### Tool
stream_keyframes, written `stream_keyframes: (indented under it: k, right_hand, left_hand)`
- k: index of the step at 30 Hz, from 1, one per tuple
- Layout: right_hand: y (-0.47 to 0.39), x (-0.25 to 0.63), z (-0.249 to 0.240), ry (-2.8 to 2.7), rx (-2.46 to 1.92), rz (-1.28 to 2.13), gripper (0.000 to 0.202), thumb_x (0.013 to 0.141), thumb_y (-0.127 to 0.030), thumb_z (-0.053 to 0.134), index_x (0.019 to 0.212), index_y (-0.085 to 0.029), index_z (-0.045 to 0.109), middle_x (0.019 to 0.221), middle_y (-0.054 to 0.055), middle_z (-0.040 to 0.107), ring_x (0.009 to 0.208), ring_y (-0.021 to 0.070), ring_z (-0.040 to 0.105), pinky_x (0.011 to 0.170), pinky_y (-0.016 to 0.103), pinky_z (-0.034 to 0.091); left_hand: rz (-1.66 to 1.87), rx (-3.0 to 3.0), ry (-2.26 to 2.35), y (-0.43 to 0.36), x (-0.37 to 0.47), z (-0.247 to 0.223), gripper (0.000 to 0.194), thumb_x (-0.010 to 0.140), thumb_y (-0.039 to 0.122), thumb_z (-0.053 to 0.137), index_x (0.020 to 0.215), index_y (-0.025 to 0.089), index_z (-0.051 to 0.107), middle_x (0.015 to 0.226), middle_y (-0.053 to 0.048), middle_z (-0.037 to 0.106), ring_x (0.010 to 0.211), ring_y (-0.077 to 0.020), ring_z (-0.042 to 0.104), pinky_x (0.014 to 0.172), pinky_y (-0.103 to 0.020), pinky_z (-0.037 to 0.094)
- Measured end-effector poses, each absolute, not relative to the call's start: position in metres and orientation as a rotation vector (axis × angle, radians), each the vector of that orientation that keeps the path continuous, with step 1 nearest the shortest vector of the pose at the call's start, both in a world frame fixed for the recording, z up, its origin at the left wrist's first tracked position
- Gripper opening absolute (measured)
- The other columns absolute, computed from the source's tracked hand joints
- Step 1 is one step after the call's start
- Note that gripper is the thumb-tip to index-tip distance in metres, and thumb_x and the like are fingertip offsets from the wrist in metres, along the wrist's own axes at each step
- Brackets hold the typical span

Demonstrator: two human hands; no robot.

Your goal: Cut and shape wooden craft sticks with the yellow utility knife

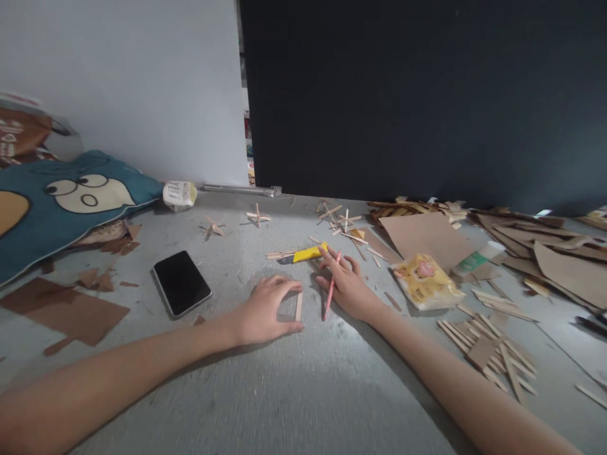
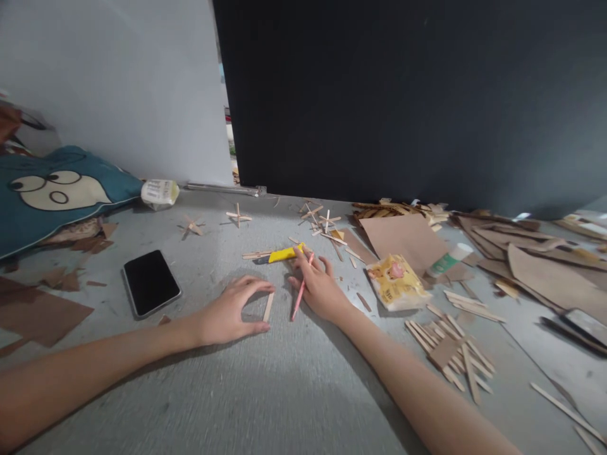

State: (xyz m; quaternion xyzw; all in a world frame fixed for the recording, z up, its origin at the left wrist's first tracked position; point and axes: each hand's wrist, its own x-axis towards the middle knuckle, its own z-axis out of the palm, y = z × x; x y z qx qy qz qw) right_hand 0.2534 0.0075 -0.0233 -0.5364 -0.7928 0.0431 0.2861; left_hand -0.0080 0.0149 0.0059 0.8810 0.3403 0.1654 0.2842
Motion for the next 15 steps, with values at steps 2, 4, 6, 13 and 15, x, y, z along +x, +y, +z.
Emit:
stream_keyframes:
  k: [2,4,6,13,15]
  right_hand:
    - [0.009,0.252,-0.026,-2.157,-1.488,0.117,0.048,0.106,-0.032,0.042,0.153,-0.022,0.040,0.122,0.015,0.072,0.154,0.0323,0.041,0.120,0.063,0.028]
    - [0.008,0.250,-0.029,-2.154,-1.488,0.098,0.041,0.105,-0.029,0.043,0.146,-0.023,0.047,0.122,0.015,0.073,0.147,0.0324,0.049,0.117,0.059,0.030]
    - [0.007,0.250,-0.029,-2.126,-1.461,0.054,0.027,0.104,-0.025,0.044,0.126,-0.023,0.058,0.123,0.014,0.073,0.133,0.0326,0.060,0.112,0.056,0.036]
    - [-0.003,0.255,-0.028,-1.834,-1.299,0.221,0.032,0.109,-0.040,0.039,0.128,-0.024,0.060,0.105,0.010,0.073,0.088,0.0245,0.068,0.083,0.038,0.052]
    - [-0.011,0.253,-0.028,-1.735,-1.247,0.323,0.043,0.111,-0.044,0.029,0.134,-0.025,0.060,0.093,0.006,0.070,0.078,0.0208,0.066,0.076,0.034,0.052]
  left_hand:
    - [0.421,2.355,0.909,0.015,-0.008,0.008,0.062,0.081,0.045,0.081,0.136,0.024,0.061,0.140,-0.014,0.062,0.136,-0.0352,0.055,0.116,-0.054,0.041]
    - [0.405,2.361,0.917,0.015,-0.008,0.008,0.061,0.082,0.043,0.081,0.136,0.022,0.061,0.140,-0.014,0.062,0.137,-0.0351,0.054,0.117,-0.054,0.040]
    - [0.407,2.367,0.927,0.015,-0.009,0.008,0.062,0.081,0.042,0.082,0.135,0.022,0.060,0.140,-0.015,0.062,0.138,-0.0352,0.053,0.117,-0.054,0.040]
    - [0.443,2.389,0.924,0.014,-0.008,0.007,0.058,0.081,0.042,0.082,0.133,0.024,0.062,0.143,-0.013,0.063,0.138,-0.0354,0.053,0.118,-0.056,0.039]
    - [0.424,2.394,0.949,0.013,-0.006,0.009,0.061,0.081,0.043,0.083,0.134,0.023,0.061,0.144,-0.013,0.062,0.139,-0.0360,0.052,0.118,-0.056,0.038]
